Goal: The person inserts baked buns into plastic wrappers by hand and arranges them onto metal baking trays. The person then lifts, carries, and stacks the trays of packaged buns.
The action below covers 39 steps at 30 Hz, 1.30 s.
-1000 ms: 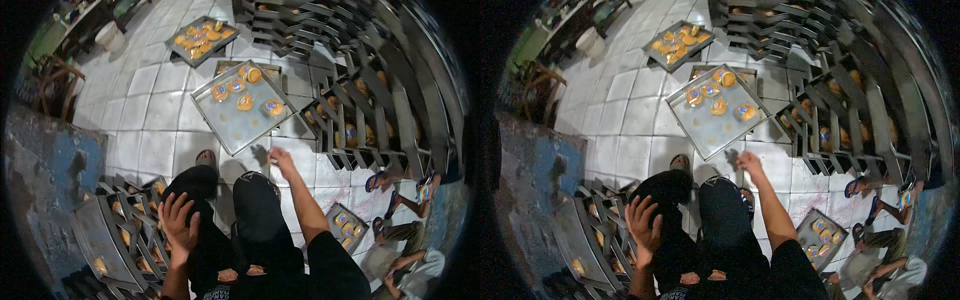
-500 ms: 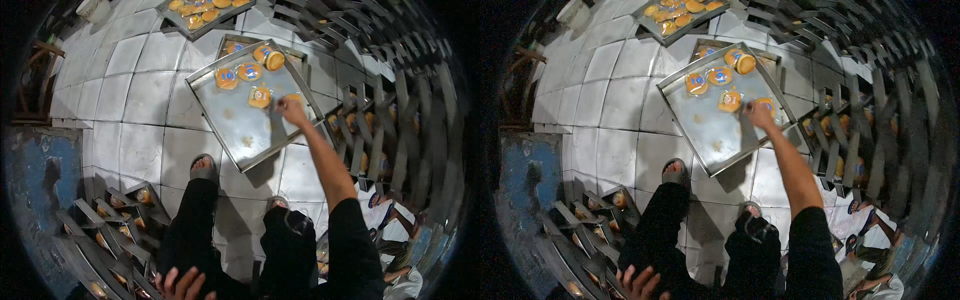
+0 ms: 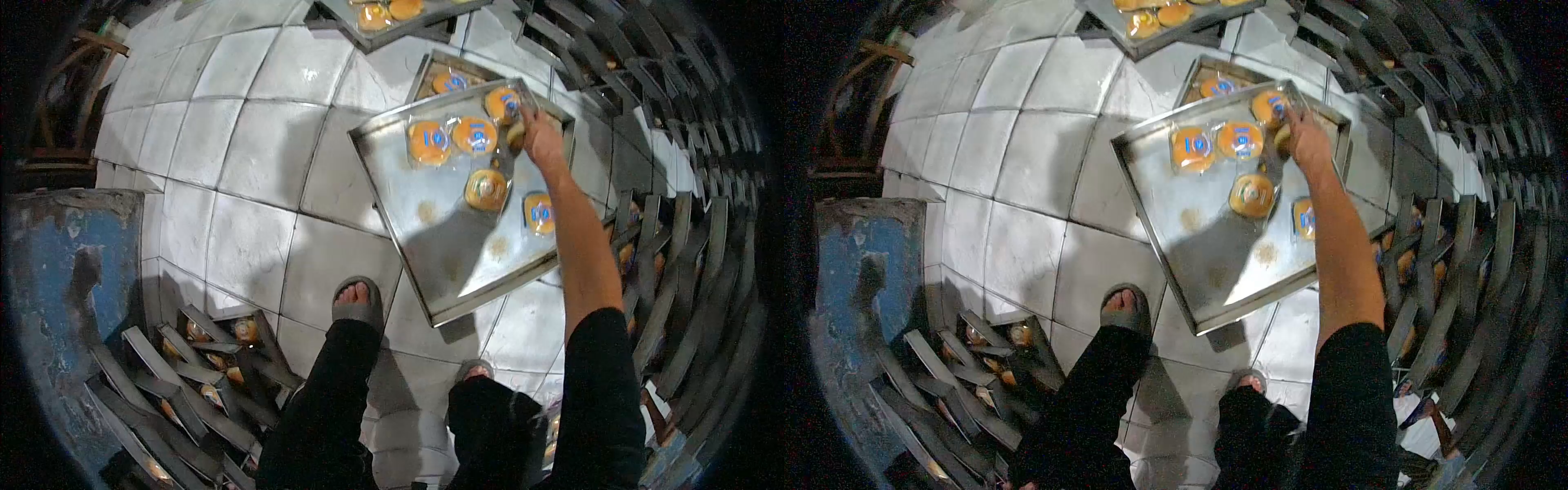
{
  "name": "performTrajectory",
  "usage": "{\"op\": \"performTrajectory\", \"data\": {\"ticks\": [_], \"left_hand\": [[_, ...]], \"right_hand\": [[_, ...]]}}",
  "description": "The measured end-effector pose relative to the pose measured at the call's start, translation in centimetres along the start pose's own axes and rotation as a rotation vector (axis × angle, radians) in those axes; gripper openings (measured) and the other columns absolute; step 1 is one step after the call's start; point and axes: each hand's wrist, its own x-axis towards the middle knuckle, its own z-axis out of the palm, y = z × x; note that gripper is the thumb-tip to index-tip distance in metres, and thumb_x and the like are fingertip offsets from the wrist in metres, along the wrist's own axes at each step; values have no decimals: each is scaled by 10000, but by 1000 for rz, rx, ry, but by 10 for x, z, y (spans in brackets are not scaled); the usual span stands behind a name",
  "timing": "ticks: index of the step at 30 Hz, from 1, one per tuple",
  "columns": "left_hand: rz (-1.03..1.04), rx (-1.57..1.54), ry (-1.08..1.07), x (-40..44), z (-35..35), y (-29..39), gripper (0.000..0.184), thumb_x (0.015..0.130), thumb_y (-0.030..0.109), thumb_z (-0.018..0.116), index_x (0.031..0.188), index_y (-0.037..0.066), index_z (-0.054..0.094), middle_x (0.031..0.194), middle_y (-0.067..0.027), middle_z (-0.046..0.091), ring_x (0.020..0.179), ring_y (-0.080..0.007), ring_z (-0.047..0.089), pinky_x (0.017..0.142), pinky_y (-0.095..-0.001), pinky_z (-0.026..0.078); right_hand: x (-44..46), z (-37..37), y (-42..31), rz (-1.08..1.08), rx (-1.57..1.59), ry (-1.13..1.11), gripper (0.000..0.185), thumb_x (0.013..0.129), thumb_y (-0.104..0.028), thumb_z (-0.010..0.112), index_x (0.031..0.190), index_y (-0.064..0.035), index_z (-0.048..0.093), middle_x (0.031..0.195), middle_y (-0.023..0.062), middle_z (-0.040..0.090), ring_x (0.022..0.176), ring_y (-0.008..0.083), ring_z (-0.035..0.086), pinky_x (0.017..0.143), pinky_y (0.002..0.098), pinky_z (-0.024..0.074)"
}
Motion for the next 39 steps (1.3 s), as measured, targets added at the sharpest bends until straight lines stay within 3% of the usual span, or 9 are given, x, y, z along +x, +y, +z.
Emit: {"op": "performTrajectory", "data": {"ticks": [9,12,13,17,28,31,32,37,39], "left_hand": [[-55,-305,-108,48,-30,27,378,950,339,628,1203,62,678,1308,-92,638,1306,-321,498,1113,-481,293],[-122,-411,-169,50,-37,36,460,946,389,633,1252,45,640,1323,-142,622,1309,-324,502,1087,-476,320],[-241,-657,-166,49,-33,38,525,955,401,627,1345,62,535,1391,-143,558,1362,-320,438,1114,-478,303],[-589,-1451,-120,70,-26,51,894,976,440,608,1583,68,69,1584,-216,306,1474,-341,291,1139,-476,317],[-139,-460,-320,38,-58,12,560,913,262,673,1370,-7,492,1401,-234,507,1270,-417,495,1073,-475,393],[-64,-374,-335,40,-56,-1,524,915,272,660,1338,-5,522,1363,-217,542,1224,-400,526,1054,-472,396],[-93,-394,-355,44,-55,-2,512,917,280,654,1326,-2,533,1354,-211,549,1223,-392,528,1055,-471,394],[-71,-364,-463,62,-46,-11,497,914,282,644,1314,4,550,1324,-194,575,1242,-377,515,1064,-473,383],[-110,-352,-514,69,-43,-13,500,913,302,652,1304,5,552,1322,-186,574,1211,-385,531,1052,-477,395]], "right_hand": [[-147,-145,-54,119,772,143,334,846,-225,755,1076,3,668,801,170,617,737,285,623,657,393,482],[-245,-253,-128,343,1109,-189,298,833,-174,769,1027,2,628,828,138,609,750,258,630,682,381,513],[-273,-270,-152,47,921,87,315,818,-146,767,1065,-15,623,865,144,600,780,290,647,676,387,533],[-356,-364,-210,27,1159,-358,331,811,-142,770,1093,-23,642,968,141,613,869,330,648,752,390,533],[-89,-448,-168,115,845,142,461,902,-184,658,1308,-32,503,1055,197,592,821,356,630,699,460,515],[-115,-418,-172,122,782,49,445,903,-185,664,1289,-31,503,1052,186,611,785,329,647,719,442,522],[-146,-400,-179,314,916,-327,399,909,-183,663,1252,-18,545,1003,184,638,799,324,658,738,431,529],[-404,-152,-156,-85,962,-797,486,902,-459,609,1063,-4,673,1057,232,671,915,394,657,858,490,509],[-417,-132,-139,273,981,-1008,376,899,-405,661,947,-33,650,853,128,648,732,252,619,669,394,496]]}}
